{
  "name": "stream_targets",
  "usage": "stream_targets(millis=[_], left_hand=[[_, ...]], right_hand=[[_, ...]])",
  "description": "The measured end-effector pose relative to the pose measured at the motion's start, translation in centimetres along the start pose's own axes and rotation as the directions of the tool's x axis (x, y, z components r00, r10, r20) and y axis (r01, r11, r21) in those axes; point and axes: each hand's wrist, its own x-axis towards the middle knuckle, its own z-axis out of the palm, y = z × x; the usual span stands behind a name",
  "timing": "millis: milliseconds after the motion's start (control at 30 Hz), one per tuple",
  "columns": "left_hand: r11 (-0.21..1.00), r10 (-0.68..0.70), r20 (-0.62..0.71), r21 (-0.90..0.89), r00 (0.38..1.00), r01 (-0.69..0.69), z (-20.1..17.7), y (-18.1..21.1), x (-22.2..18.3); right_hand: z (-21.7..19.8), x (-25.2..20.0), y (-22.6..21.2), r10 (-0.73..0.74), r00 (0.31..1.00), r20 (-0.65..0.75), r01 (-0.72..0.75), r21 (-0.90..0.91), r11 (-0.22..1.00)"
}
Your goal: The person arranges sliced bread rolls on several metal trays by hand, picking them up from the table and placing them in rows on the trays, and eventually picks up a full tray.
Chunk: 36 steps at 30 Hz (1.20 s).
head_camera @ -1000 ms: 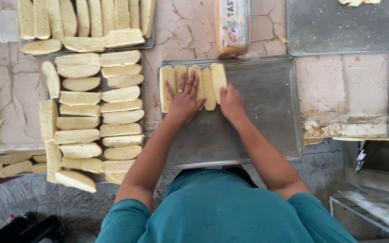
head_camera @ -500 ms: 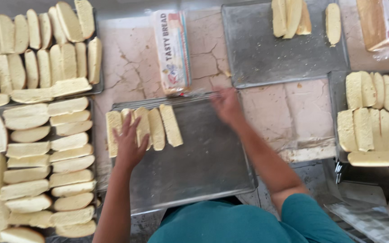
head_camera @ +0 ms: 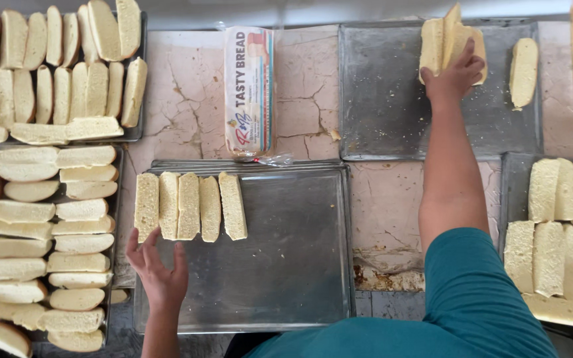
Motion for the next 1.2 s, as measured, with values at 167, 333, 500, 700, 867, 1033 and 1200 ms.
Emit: stream_targets(millis=[167, 333, 500, 700, 867, 1033, 1200], left_hand=[[0.999, -0.036, -0.021, 0.01, 0.999, 0.036, 0.2, -0.2, 0.5], [0.997, 0.01, -0.023, -0.077, 1.0, -0.011, 1.4, 0.0, 1.6], [0.99, 0.053, 0.105, -0.138, 0.993, -0.038, 2.5, 2.3, 2.3], [0.867, 0.349, 0.067, -0.401, 0.935, -0.295, 2.6, 3.7, 2.4], [0.854, 0.447, 0.172, -0.374, 0.878, -0.361, 0.8, 0.8, 1.7], [0.905, 0.421, 0.469, -0.153, 0.777, -0.398, 4.7, -0.1, 1.3], [0.773, 0.565, 0.488, -0.033, 0.665, -0.633, 10.5, 3.6, 0.1]], right_hand=[[0.9, -1.0, -0.1, -0.099, 0.982, -0.163, 0.113, 0.079, 0.99], [-1.6, -6.2, -1.4, 0.044, 0.992, 0.114, -0.108, 0.65, 0.753], [-8.4, -22.5, -5.1, -0.255, 0.812, 0.525, -0.496, 0.851, 0.172], [-9.3, -42.1, -12.1, -0.398, 0.68, 0.616, -0.629, 0.769, 0.117], [-3.5, -49.0, -17.5, -0.326, 0.737, 0.592, -0.517, 0.805, 0.291], [0.8, -50.1, -15.3, -0.325, 0.916, 0.234, 0.198, 0.441, 0.875], [2.3, -48.6, -9.4, -0.259, 0.951, 0.168, 0.17, 0.414, 0.894]])
